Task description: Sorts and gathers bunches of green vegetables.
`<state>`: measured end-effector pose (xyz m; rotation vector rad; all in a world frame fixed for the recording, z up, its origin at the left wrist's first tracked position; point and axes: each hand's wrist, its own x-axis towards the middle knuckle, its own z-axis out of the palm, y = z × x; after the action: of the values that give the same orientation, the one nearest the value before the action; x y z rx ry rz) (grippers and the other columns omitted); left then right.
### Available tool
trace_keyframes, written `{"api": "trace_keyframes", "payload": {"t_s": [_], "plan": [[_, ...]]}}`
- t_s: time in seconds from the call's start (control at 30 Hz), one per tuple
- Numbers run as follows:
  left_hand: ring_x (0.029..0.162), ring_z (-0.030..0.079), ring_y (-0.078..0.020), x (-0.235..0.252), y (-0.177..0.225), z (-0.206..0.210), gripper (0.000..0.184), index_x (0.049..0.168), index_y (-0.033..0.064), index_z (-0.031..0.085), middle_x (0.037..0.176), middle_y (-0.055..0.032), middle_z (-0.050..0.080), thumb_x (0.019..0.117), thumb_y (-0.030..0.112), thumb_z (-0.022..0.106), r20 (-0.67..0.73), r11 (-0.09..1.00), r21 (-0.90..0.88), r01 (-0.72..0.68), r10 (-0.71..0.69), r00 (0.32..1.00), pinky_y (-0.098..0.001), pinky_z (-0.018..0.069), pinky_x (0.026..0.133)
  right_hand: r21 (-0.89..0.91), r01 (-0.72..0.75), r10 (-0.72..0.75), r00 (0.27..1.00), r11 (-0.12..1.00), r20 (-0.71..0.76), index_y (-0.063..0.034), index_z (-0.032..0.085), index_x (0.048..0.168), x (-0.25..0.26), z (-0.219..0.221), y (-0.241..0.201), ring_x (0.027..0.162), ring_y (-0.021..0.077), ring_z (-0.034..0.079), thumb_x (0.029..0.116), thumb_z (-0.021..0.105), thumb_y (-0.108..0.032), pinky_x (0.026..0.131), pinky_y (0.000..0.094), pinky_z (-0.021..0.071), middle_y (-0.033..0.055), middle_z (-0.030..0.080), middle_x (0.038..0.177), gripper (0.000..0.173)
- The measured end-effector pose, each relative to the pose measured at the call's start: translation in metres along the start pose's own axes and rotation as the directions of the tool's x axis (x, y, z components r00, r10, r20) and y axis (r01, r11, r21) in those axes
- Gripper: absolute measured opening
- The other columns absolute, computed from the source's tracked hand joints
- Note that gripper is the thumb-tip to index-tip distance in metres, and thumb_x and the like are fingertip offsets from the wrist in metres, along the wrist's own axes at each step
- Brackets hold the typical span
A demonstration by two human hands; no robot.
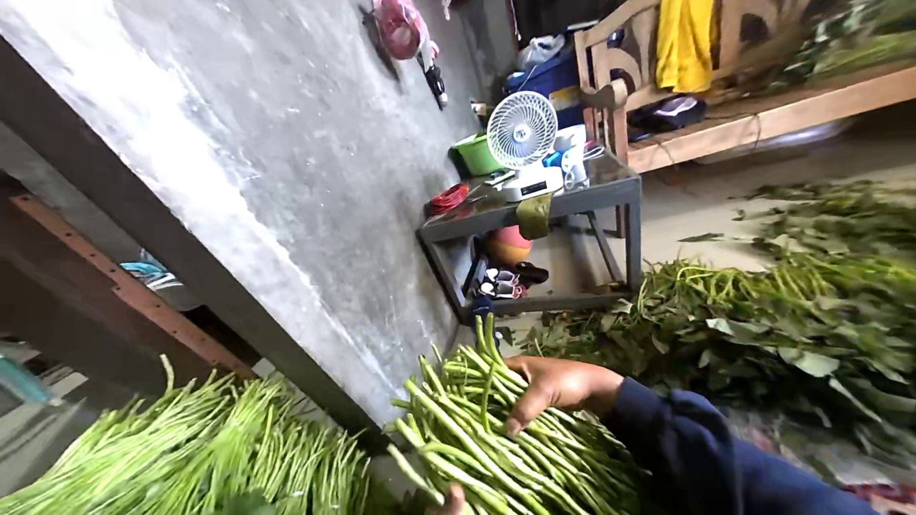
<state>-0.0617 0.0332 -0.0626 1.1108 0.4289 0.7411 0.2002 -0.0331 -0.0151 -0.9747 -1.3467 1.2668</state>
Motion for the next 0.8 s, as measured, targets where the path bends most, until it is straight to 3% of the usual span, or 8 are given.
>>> {"api": "trace_keyframes", "payload": {"t_s": [0.13, 0.27, 0.3, 0.33, 0.43, 0.53, 0.63, 0.8], "plan": [[0.083, 0.07, 0.0028, 0.026, 0.019, -0.003, 0.031, 0.106, 0.0204, 0.057, 0.085, 0.0144, 0.072, 0.112, 0.029, 0.028, -0.205, 0.997, -0.061, -0.051, 0.038, 0.978, -0.0226, 0.062, 0.077, -0.068, -0.021, 0.03, 0.991, 0.997, 0.131, -0.0078, 0.054, 0.137, 0.027, 0.001, 0.013, 0.101, 0.011, 0.07, 0.078, 0.076, 0.002, 0.089, 0.0358, 0.0601, 0.0036, 0.071, 0.116, 0.063], [0.08, 0.07, 0.0045, 0.036, 0.017, -0.007, 0.012, 0.105, 0.016, 0.056, 0.083, 0.015, 0.073, 0.1015, 0.011, 0.046, -0.173, 0.993, -0.052, -0.107, 0.096, 0.98, -0.0192, 0.0611, 0.076, -0.102, -0.038, 0.058, 0.979, 0.994, 0.197, -0.0037, 0.056, 0.133, 0.035, -0.003, 0.02, 0.1, 0.0105, 0.07, 0.0761, 0.078, 0.0, 0.09, 0.0347, 0.0598, 0.005, 0.071, 0.114, 0.061], [0.089, 0.071, 0.0032, 0.041, 0.013, -0.01, 0.021, 0.115, 0.0135, 0.06, 0.096, 0.0129, 0.076, 0.0945, 0.016, 0.064, -0.113, 0.982, -0.082, -0.172, 0.162, 0.98, -0.0198, 0.0605, 0.082, -0.104, -0.045, 0.067, 0.975, 0.994, 0.213, -0.003, 0.056, 0.132, 0.037, -0.003, 0.019, 0.1, 0.0103, 0.07, 0.0762, 0.078, 0.0, 0.089, 0.0342, 0.0598, 0.0051, 0.071, 0.113, 0.06], [0.109, 0.067, 0.0013, 0.05, 0.009, -0.015, 0.059, 0.137, 0.0102, 0.055, 0.121, 0.0107, 0.071, 0.087, 0.027, 0.08, 0.023, 0.965, -0.084, -0.247, 0.25, 0.968, -0.0209, 0.056, 0.095, -0.102, -0.052, 0.074, 0.971, 0.993, 0.226, -0.002, 0.057, 0.13, 0.039, -0.004, 0.019, 0.098, 0.0102, 0.07, 0.0761, 0.078, 0.0, 0.089, 0.034, 0.0598, 0.0053, 0.072, 0.111, 0.058], [0.139, 0.051, -0.0133, 0.086, 0.006, -0.018, 0.095, 0.157, 0.0203, 0.038, 0.155, 0.0026, 0.05, 0.0773, 0.037, 0.088, 0.314, 0.906, -0.099, -0.412, 0.421, 0.851, -0.0343, 0.0458, 0.113, -0.095, -0.091, 0.113, 0.955, 0.991, 0.274, 0.0011, 0.059, 0.125, 0.044, -0.011, 0.023, 0.099, 0.01, 0.07, 0.0776, 0.077, -0.003, 0.09, 0.0343, 0.0597, 0.0063, 0.072, 0.109, 0.051], [0.136, 0.05, -0.0092, 0.103, 0.009, -0.017, 0.083, 0.151, 0.0287, 0.046, 0.151, 0.0096, 0.051, 0.0792, 0.035, 0.086, 0.406, 0.861, -0.076, -0.503, 0.488, 0.773, -0.0305, 0.0444, 0.113, -0.084, -0.055, 0.082, 0.93, 0.995, 0.358, 0.0018, 0.058, 0.125, 0.056, -0.019, 0.036, 0.102, 0.0096, 0.07, 0.077, 0.081, -0.013, 0.091, 0.034, 0.0588, 0.0067, 0.072, 0.112, 0.055], [0.125, 0.062, -0.0333, 0.112, 0.003, -0.013, 0.074, 0.145, 0.0318, 0.049, 0.138, -0.0108, 0.063, 0.0809, 0.022, 0.084, 0.438, 0.886, -0.291, -0.36, 0.458, 0.774, -0.05, 0.0505, 0.107, -0.079, -0.067, 0.091, 0.934, 0.995, 0.347, 0.0008, 0.051, 0.135, 0.063, -0.016, 0.042, 0.106, 0.0101, 0.068, 0.074, 0.082, -0.017, 0.095, 0.0349, 0.0574, 0.0075, 0.069, 0.119, 0.07], [0.12, 0.066, -0.0345, 0.096, -0.007, -0.032, 0.055, 0.138, 0.0259, 0.059, 0.128, -0.0146, 0.069, 0.0866, 0.021, 0.078, 0.214, 0.866, -0.425, -0.265, 0.38, 0.9, -0.0512, 0.0501, 0.107, -0.347, -0.142, 0.1, 0.986, 0.927, -0.135, 0.0014, 0.052, 0.139, 0.043, 0.003, 0.007, 0.116, 0.0238, 0.062, 0.084, 0.083, -0.027, 0.099, 0.0423, 0.053, 0.0179, 0.062, 0.13, 0.069]]}}
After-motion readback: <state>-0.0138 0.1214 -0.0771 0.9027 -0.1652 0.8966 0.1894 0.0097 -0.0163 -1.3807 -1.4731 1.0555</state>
